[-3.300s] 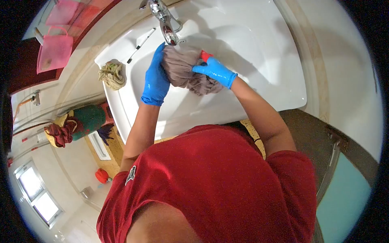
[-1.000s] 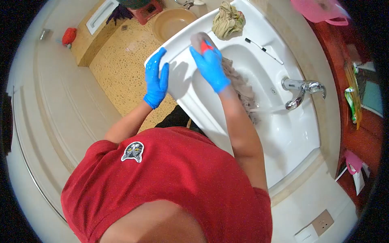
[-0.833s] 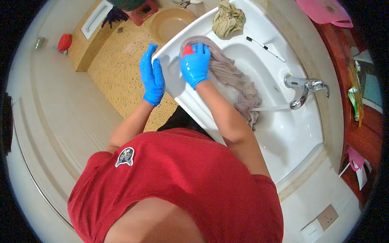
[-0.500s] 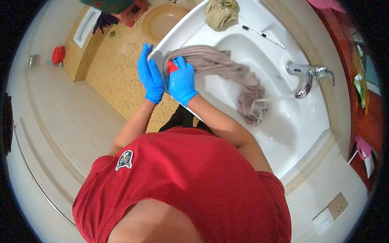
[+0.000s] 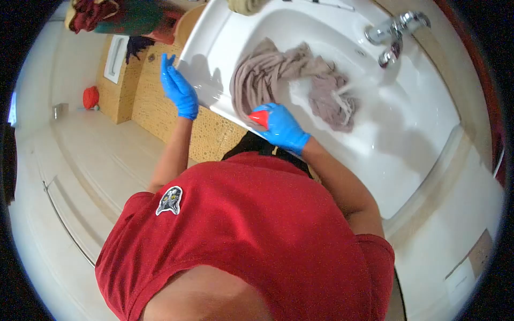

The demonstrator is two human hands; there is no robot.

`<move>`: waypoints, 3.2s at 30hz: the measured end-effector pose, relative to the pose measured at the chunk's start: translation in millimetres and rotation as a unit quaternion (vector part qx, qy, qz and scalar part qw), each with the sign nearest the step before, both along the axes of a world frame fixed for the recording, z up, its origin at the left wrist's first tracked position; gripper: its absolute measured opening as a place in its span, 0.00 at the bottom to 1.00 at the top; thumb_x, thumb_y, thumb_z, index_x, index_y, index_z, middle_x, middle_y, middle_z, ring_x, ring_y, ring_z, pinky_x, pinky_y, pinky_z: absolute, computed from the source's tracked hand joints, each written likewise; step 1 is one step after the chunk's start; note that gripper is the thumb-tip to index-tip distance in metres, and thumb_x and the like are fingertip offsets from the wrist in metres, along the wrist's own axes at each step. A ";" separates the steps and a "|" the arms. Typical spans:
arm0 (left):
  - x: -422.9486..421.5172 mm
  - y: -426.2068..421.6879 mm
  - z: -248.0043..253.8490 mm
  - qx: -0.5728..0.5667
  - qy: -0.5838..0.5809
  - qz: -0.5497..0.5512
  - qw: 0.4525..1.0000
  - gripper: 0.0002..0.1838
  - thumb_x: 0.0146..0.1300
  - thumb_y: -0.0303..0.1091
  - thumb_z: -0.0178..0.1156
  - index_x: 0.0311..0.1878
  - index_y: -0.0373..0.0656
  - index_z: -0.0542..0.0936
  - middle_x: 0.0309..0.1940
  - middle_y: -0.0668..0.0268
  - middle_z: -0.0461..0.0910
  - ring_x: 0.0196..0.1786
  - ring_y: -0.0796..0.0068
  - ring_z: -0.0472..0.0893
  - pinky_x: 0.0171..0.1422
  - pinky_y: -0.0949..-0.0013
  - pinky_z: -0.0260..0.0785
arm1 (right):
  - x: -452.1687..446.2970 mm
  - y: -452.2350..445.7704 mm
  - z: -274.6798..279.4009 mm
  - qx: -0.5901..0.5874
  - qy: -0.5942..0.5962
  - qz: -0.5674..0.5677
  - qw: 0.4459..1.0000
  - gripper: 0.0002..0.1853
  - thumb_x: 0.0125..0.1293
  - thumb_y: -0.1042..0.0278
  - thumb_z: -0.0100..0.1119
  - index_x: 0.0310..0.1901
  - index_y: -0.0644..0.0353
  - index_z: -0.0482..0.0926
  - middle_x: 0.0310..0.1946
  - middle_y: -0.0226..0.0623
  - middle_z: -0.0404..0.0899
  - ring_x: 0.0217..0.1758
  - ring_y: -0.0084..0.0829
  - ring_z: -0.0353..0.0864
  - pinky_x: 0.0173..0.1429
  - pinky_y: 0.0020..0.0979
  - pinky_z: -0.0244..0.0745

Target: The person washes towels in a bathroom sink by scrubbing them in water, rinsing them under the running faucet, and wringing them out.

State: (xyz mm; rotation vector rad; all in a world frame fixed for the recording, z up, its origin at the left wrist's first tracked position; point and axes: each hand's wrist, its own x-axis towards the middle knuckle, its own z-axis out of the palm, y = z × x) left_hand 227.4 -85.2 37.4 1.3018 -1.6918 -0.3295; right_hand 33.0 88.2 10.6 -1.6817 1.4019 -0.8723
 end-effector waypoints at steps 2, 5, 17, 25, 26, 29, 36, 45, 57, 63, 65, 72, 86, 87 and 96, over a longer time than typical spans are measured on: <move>-1.6 -0.2 -1.9 -0.004 0.016 -0.004 1.000 0.21 0.71 0.37 0.39 0.60 0.33 0.66 0.50 0.53 0.74 0.52 0.64 0.73 0.60 0.65 0.61 | -30.9 36.8 -1.9 -0.001 0.025 0.011 1.000 0.17 0.53 0.58 0.61 0.39 0.62 0.76 0.35 0.47 0.76 0.40 0.47 0.75 0.45 0.41 0.69; -4.7 3.2 2.6 -0.002 -0.005 -0.004 1.000 0.21 0.71 0.37 0.38 0.59 0.33 0.67 0.49 0.53 0.75 0.52 0.64 0.73 0.59 0.65 0.62 | -80.6 96.4 -10.5 -0.037 0.116 0.039 0.992 0.12 0.53 0.61 0.61 0.36 0.59 0.76 0.33 0.45 0.76 0.39 0.46 0.75 0.43 0.39 0.69; 0.6 0.2 -3.6 0.011 0.007 -0.017 1.000 0.20 0.69 0.36 0.41 0.59 0.36 0.69 0.46 0.53 0.77 0.49 0.61 0.75 0.55 0.63 0.64 | -207.0 219.8 6.1 0.173 0.291 -0.072 0.938 0.11 0.56 0.64 0.58 0.39 0.61 0.76 0.34 0.46 0.76 0.41 0.49 0.74 0.46 0.41 0.69; -1.0 3.4 5.2 0.010 -0.009 -0.032 0.999 0.19 0.69 0.35 0.42 0.59 0.37 0.69 0.46 0.55 0.77 0.49 0.63 0.74 0.55 0.63 0.63 | -165.1 82.4 50.7 0.099 -0.299 -0.417 0.852 0.13 0.66 0.65 0.47 0.46 0.63 0.74 0.38 0.29 0.75 0.42 0.21 0.73 0.47 0.26 0.70; -1.4 3.5 5.3 0.014 -0.010 -0.034 0.999 0.19 0.68 0.35 0.43 0.59 0.38 0.69 0.46 0.55 0.77 0.49 0.63 0.74 0.55 0.63 0.63 | -160.3 68.0 49.5 0.077 -0.241 -0.384 0.888 0.13 0.64 0.67 0.49 0.48 0.63 0.73 0.40 0.30 0.75 0.44 0.21 0.73 0.49 0.25 0.70; 0.3 5.4 6.8 0.017 -0.018 -0.042 0.999 0.19 0.67 0.33 0.45 0.60 0.38 0.68 0.45 0.55 0.78 0.49 0.63 0.75 0.55 0.63 0.63 | -171.6 33.4 12.4 0.112 -0.439 -0.368 0.812 0.15 0.62 0.72 0.52 0.51 0.62 0.72 0.44 0.32 0.76 0.47 0.23 0.74 0.52 0.25 0.69; -57.8 26.9 26.3 0.097 -0.022 -0.279 0.955 0.34 0.56 0.37 0.62 0.64 0.37 0.62 0.58 0.52 0.68 0.59 0.58 0.70 0.64 0.62 0.59 | -122.9 12.8 26.1 0.145 -0.380 -0.356 0.841 0.14 0.61 0.65 0.55 0.47 0.61 0.76 0.39 0.27 0.76 0.43 0.20 0.72 0.49 0.23 0.69; -175.5 66.2 68.8 0.394 -0.258 -0.568 0.675 0.31 0.50 0.47 0.67 0.52 0.36 0.73 0.44 0.53 0.78 0.48 0.60 0.78 0.53 0.65 0.68 | -112.5 43.6 175.2 -0.089 -0.123 -0.275 0.949 0.18 0.64 0.56 0.53 0.46 0.64 0.77 0.36 0.36 0.80 0.41 0.20 0.74 0.47 0.27 0.71; -215.8 32.2 195.9 0.157 0.169 -0.539 0.810 0.13 0.61 0.28 0.54 0.48 0.33 0.76 0.39 0.68 0.77 0.41 0.83 0.73 0.47 0.78 0.65 | -180.5 82.2 208.7 -0.271 -0.222 -0.420 0.837 0.19 0.63 0.66 0.56 0.54 0.66 0.72 0.44 0.32 0.76 0.47 0.20 0.73 0.53 0.23 0.69; -241.0 41.0 147.9 0.160 0.045 -0.535 0.828 0.18 0.56 0.29 0.57 0.50 0.31 0.75 0.42 0.61 0.78 0.45 0.76 0.75 0.53 0.73 0.66 | -179.7 64.6 63.7 -0.091 -0.077 -0.428 0.896 0.26 0.60 0.48 0.56 0.51 0.63 0.76 0.46 0.43 0.78 0.47 0.32 0.78 0.52 0.32 0.72; -241.1 50.5 117.2 0.225 0.036 -0.550 0.804 0.17 0.56 0.26 0.55 0.49 0.31 0.75 0.43 0.61 0.78 0.46 0.76 0.74 0.52 0.72 0.67 | -171.6 63.3 34.6 0.020 0.106 -0.358 0.927 0.37 0.55 0.48 0.61 0.61 0.63 0.63 0.48 0.49 0.75 0.51 0.42 0.75 0.57 0.34 0.68; -239.2 86.5 97.2 0.311 0.091 -0.587 0.742 0.15 0.56 0.19 0.52 0.48 0.32 0.75 0.43 0.63 0.78 0.46 0.75 0.76 0.54 0.74 0.67 | -140.6 33.8 -52.4 0.137 0.008 -0.381 0.914 0.28 0.52 0.45 0.59 0.49 0.57 0.76 0.43 0.52 0.77 0.45 0.48 0.77 0.50 0.40 0.70; -240.8 121.0 107.9 0.391 0.185 -0.551 0.714 0.16 0.59 0.22 0.54 0.51 0.34 0.74 0.46 0.62 0.78 0.48 0.76 0.75 0.56 0.72 0.65 | -192.3 139.3 84.2 -0.317 -0.191 -0.642 0.671 0.18 0.57 0.83 0.47 0.49 0.63 0.77 0.46 0.38 0.78 0.50 0.27 0.74 0.57 0.28 0.67; -245.1 123.8 101.4 0.373 0.169 -0.547 0.730 0.16 0.59 0.22 0.54 0.51 0.34 0.74 0.46 0.64 0.78 0.47 0.77 0.75 0.55 0.73 0.66 | -200.0 133.6 88.9 -0.327 -0.199 -0.644 0.663 0.18 0.57 0.83 0.46 0.49 0.63 0.77 0.46 0.38 0.77 0.50 0.27 0.74 0.57 0.27 0.67; -274.7 153.4 35.0 0.456 0.143 -0.516 0.710 0.20 0.60 0.26 0.57 0.55 0.28 0.71 0.46 0.63 0.76 0.46 0.79 0.73 0.52 0.75 0.66 | -296.8 5.9 22.8 -0.320 -0.077 -0.655 0.680 0.16 0.55 0.78 0.50 0.47 0.61 0.77 0.49 0.45 0.76 0.53 0.38 0.74 0.58 0.33 0.67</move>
